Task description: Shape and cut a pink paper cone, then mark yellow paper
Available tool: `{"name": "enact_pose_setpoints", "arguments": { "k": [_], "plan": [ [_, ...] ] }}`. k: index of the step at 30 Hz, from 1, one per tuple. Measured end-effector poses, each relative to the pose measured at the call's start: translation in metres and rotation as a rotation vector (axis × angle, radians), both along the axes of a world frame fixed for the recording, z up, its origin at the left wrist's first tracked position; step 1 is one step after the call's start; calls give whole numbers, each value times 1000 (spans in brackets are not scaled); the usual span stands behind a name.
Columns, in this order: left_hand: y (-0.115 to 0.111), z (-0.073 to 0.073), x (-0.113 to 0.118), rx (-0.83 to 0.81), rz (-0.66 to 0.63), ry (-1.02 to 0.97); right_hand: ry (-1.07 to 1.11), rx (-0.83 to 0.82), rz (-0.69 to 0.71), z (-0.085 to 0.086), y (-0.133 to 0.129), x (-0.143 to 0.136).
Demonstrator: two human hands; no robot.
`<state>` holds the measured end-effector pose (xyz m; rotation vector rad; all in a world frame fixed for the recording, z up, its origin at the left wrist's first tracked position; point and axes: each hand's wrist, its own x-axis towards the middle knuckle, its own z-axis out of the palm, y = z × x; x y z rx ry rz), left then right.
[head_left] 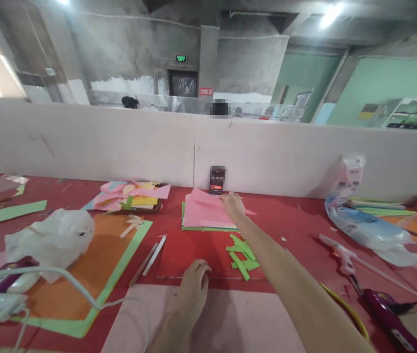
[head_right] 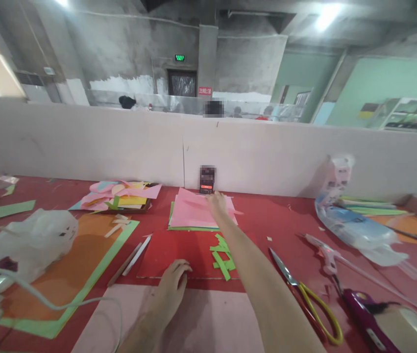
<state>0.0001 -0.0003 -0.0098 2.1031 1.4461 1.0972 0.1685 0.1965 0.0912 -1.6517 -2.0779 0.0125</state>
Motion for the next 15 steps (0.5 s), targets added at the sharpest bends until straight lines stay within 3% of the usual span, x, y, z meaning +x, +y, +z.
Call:
{"name": "enact_pose_setpoints", "arguments": {
  "k": [6,11,15],
  "plan": [
    [-1,-1,-1,56,6,-7,59,168,-101,36,1,3],
    [2,-11,0,74,20,33,203,296,6,52,-15,0],
    [4,-25,1,195,91,62,280,426,102,62,-42,-1]
  ]
}}
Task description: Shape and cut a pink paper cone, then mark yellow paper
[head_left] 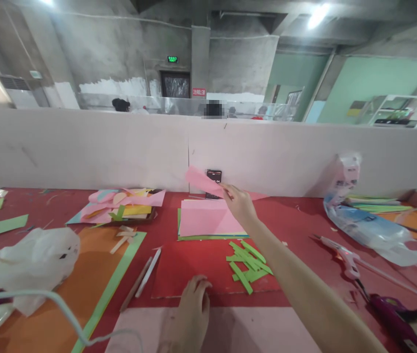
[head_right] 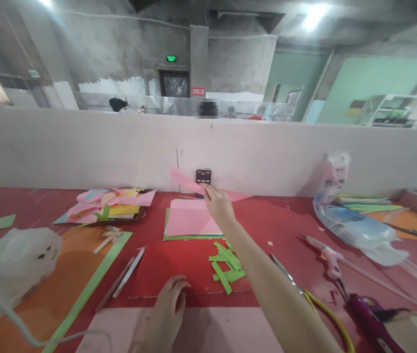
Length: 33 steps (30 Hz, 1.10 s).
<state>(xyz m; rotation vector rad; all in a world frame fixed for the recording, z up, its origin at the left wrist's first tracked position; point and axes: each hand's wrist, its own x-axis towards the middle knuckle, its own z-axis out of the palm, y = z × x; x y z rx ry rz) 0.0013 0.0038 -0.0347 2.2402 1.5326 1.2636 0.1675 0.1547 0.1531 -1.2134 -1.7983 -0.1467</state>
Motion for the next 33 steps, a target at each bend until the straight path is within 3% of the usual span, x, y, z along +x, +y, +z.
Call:
{"name": "enact_pose_setpoints", "arguments": {
  "k": [5,8,12,15,17,20,22,26,30,33],
  "plan": [
    [-3,0,-1,85,-51,-9,118,80,108,1,-55,-2],
    [-4,9,-3,13,-81,-66,171,-44,166,-12,-91,-4],
    [-4,22,-7,-164,-70,-182,417,-282,53,-55,-120,-1],
    [-1,28,-7,-282,-19,-323,547,-374,-94,-98,-128,5],
    [2,29,-7,-358,36,-456,585,-414,-117,-122,-131,10],
    [9,27,-8,-430,79,-599,648,-533,-143,-143,-141,17],
    [13,25,-9,-378,40,-706,675,-579,-110,-147,-149,19],
    [13,26,-12,-199,97,-864,665,-573,-57,-147,-160,19],
    [3,41,-17,-86,146,-834,645,-547,-62,-153,-162,17],
    [-3,50,-21,21,239,-661,636,-524,-71,-158,-159,17]
  ]
}}
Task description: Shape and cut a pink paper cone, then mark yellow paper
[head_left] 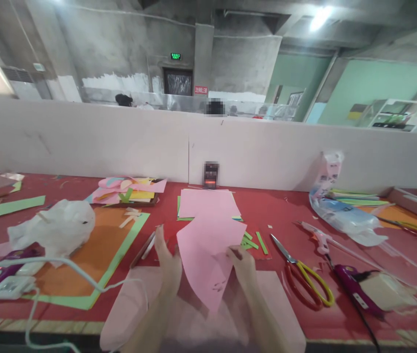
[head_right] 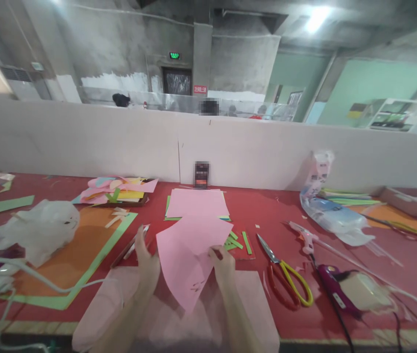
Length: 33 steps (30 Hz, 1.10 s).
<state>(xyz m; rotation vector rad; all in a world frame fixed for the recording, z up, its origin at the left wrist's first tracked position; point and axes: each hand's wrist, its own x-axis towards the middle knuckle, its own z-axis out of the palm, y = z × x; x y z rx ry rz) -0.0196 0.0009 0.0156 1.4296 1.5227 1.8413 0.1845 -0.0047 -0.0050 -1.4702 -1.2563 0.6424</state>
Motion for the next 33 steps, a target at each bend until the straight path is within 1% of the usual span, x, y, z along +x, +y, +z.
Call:
{"name": "enact_pose_setpoints", "arguments": {
  "k": [1,3,4,6,8,10,13,15,16,18,21,24,27,29,31,33],
  "plan": [
    [-1,1,-1,12,11,96,-2,1,4,-1,1,0],
    [0,0,-1,24,-25,265,-5,-5,9,-2,2,1],
    [1,-2,-1,22,-52,315,-6,-6,5,-2,2,2],
    [4,-6,-2,0,-87,334,-9,-2,-17,1,-1,2],
    [6,-10,-4,-40,-99,283,-10,11,-79,5,-6,3],
    [9,-13,-6,-65,-93,196,27,35,-203,10,-11,6],
    [10,-15,-7,-77,-89,18,247,107,-442,14,-16,15],
    [11,-16,-6,-111,-119,-70,397,155,-561,12,-14,23],
    [11,-16,-5,-125,-141,-91,425,177,-602,9,-12,27],
    [11,-17,-3,-124,-180,-102,365,233,-645,3,-7,35],
    [11,-16,-1,-74,-198,-123,187,268,-634,-7,1,42],
    [13,-16,-1,-92,-198,-59,142,176,-570,-11,4,41],
    [13,-14,-1,-155,-237,97,194,82,-458,-7,1,36],
    [12,-11,0,-188,-233,135,235,60,-407,0,-2,31],
    [10,-8,0,-248,-184,97,251,71,-419,5,-5,28],
    [10,-5,-3,-313,-88,34,260,92,-454,8,-7,26]
  ]
}}
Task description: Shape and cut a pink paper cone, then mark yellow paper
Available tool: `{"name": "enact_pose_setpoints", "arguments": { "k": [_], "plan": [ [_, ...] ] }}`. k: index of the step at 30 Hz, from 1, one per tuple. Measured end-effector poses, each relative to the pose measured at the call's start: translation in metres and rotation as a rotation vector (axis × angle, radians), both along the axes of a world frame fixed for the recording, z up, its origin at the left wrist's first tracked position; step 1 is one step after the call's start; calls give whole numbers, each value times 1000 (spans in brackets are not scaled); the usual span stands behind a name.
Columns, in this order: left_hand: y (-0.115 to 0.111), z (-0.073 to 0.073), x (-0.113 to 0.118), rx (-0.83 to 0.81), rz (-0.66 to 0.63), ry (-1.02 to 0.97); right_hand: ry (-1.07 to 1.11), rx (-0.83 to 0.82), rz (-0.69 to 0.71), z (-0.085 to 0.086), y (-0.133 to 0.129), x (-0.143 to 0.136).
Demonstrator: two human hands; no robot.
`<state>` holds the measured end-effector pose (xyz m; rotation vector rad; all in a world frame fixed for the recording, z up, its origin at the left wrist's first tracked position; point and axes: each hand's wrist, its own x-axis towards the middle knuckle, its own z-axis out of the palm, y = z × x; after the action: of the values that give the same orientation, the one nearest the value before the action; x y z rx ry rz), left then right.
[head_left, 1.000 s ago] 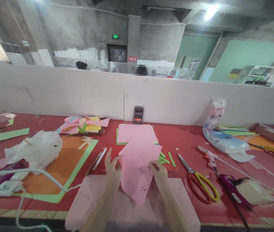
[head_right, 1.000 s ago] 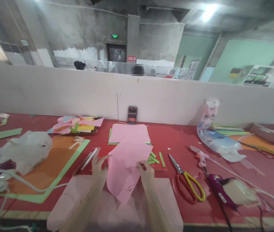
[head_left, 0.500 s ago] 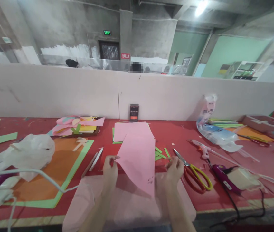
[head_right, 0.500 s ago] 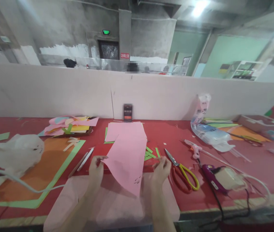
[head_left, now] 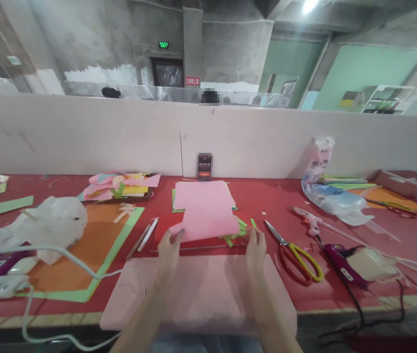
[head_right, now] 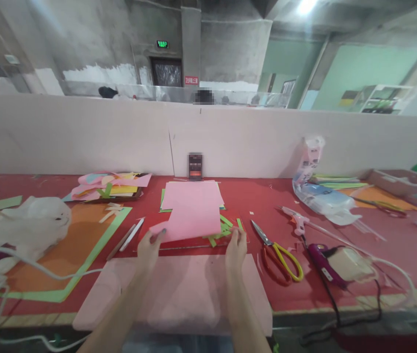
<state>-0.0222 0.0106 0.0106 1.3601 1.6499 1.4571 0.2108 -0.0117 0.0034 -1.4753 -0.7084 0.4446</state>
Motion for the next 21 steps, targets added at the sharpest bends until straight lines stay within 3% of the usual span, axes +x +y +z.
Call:
{"name": "enact_pose_setpoints", "arguments": {
  "k": [3,6,10,16,21],
  "plan": [
    [3,-1,-6,-20,177,-54,-22,27,8,-2,0,0],
    [9,-7,-12,-35,237,-123,-254,14,100,-7,1,-4],
    [15,-17,-13,-75,225,-176,-643,78,275,-9,2,-21],
    [17,-22,-13,-116,224,-207,-1017,61,552,-8,-3,-47],
    [18,-22,-13,-70,159,-239,-1141,-38,597,-13,-5,-55]
  ]
}}
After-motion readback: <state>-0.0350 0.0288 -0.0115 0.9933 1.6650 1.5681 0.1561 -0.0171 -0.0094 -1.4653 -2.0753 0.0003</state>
